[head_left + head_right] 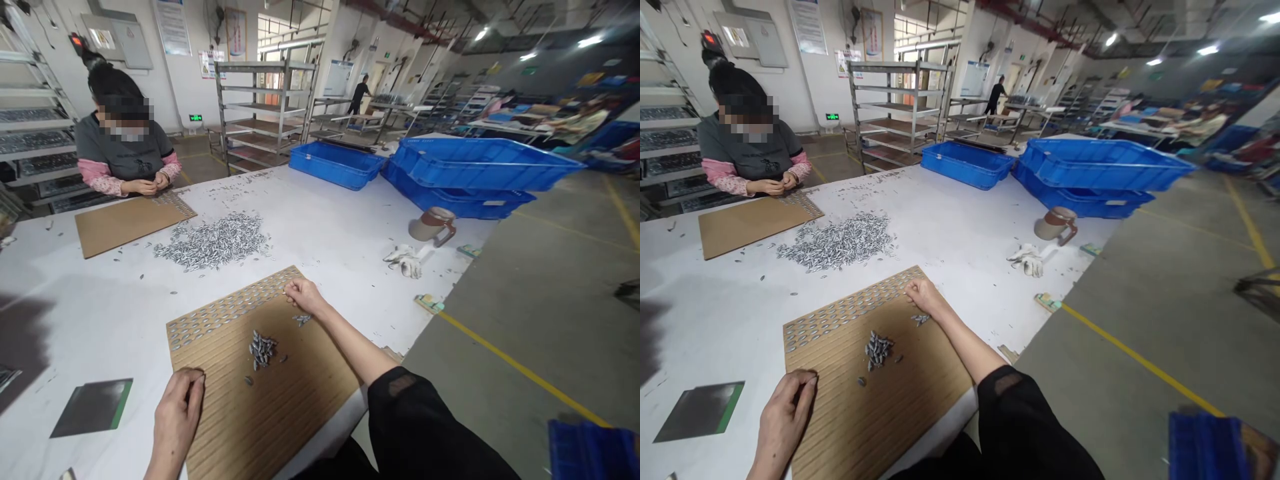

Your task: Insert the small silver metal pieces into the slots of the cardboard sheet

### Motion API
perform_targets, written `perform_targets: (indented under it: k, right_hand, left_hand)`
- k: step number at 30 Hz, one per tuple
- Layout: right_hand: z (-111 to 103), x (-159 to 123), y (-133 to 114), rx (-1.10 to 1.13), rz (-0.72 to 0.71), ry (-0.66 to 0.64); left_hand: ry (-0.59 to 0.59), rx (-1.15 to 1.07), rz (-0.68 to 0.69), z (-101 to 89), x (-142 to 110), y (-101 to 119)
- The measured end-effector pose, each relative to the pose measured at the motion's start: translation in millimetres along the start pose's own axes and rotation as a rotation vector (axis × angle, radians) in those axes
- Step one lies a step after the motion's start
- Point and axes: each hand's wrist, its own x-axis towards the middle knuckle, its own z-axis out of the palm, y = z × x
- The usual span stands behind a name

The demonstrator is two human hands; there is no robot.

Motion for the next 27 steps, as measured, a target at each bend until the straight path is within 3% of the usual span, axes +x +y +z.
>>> perform_targets:
  k: [7, 14, 21, 27]
  right_hand:
    - [10.4, 3.1, 0.4, -0.228, -0.098, 0.182]
    - [16.6, -1.3, -5.0, -0.358, -0.049, 0.183]
    - [22.6, -4.1, -13.1, -0.672, 0.005, 0.181]
    - [28.3, -11.3, -17.2, -0.68, 0.009, 0.167]
  left_hand:
    - [0.012, -0.009, 0.006, 0.8, -0.1, -0.9]
    - [0.008, 0.01, 0.01, -0.2, 1.2, 2.1]
    - [0.003, 0.007, 0.006, 1.1, 0.0, -1.2]
    - [0.001, 0.001, 0.006, 1.2, -0.1, 0.5]
